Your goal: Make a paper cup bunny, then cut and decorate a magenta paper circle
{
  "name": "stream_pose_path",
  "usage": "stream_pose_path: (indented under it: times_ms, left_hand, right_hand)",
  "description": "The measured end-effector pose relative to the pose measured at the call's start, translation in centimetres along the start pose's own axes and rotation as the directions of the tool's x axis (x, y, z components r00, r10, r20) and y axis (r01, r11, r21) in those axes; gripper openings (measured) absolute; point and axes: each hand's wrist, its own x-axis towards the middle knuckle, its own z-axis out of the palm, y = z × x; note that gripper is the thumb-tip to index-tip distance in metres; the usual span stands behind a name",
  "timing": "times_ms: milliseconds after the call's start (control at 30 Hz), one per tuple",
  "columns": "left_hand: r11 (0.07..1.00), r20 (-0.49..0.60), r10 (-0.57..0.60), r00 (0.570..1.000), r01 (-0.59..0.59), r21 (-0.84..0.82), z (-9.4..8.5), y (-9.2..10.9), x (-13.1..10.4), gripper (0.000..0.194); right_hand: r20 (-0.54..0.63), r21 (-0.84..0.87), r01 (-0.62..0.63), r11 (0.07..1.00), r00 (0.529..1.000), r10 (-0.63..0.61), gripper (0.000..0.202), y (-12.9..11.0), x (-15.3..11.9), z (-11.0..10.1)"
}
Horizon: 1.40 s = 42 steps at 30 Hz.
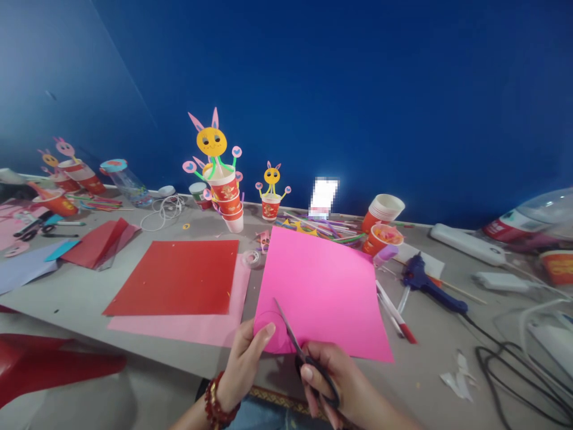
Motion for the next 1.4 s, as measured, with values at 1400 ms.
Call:
stream_pose_path:
  times_ms: [1400]
  left_hand:
    - [0.971,0.072,-0.027,0.997,0.043,-0.236,-0.2,0.6,-0.1,0.030]
  right_hand:
    - [0.053,-0.282,-0.118,0.952,0.989,0.139,0.040,-6.7,-1.7,-0.5]
